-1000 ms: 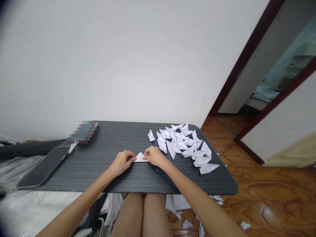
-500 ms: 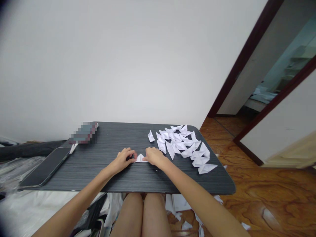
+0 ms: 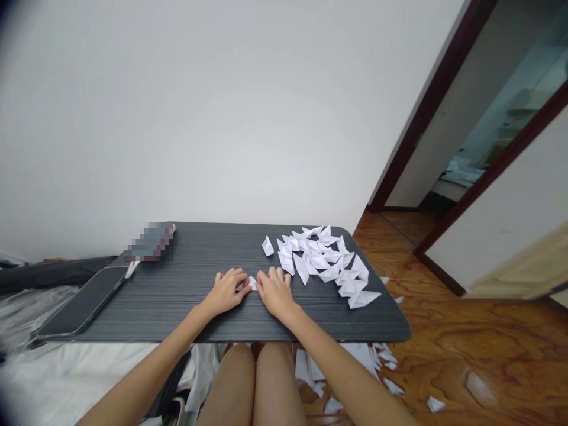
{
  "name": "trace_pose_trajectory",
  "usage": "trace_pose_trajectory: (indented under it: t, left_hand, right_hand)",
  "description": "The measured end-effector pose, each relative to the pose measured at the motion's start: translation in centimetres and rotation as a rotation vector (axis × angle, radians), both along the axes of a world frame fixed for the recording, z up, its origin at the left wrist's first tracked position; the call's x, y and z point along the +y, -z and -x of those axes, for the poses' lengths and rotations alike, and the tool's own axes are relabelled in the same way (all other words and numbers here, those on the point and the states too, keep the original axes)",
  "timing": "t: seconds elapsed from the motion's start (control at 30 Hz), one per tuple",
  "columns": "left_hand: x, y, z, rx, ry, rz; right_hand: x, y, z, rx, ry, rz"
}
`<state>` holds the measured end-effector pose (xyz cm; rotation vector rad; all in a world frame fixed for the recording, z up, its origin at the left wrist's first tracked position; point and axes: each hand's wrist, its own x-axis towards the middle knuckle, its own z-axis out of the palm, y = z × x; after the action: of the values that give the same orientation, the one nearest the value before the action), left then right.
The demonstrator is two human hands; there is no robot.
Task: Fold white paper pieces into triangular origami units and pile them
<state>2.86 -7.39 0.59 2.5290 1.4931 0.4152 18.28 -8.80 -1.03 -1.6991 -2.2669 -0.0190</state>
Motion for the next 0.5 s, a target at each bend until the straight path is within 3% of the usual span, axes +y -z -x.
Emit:
trace_pose_trajectory:
  t: [0.13,0.5]
  left_hand:
    - [0.6,-0.1,0.3,0.022,-0.008,0.067]
    - [-0.5,0.4,-1.2,0.12,-0.137,-0.129]
  right_hand:
    - [0.0,0.2,0.0,0.037,0.014,0.02]
    - [0.1,0.5,0.5,0.029,0.058,0.009]
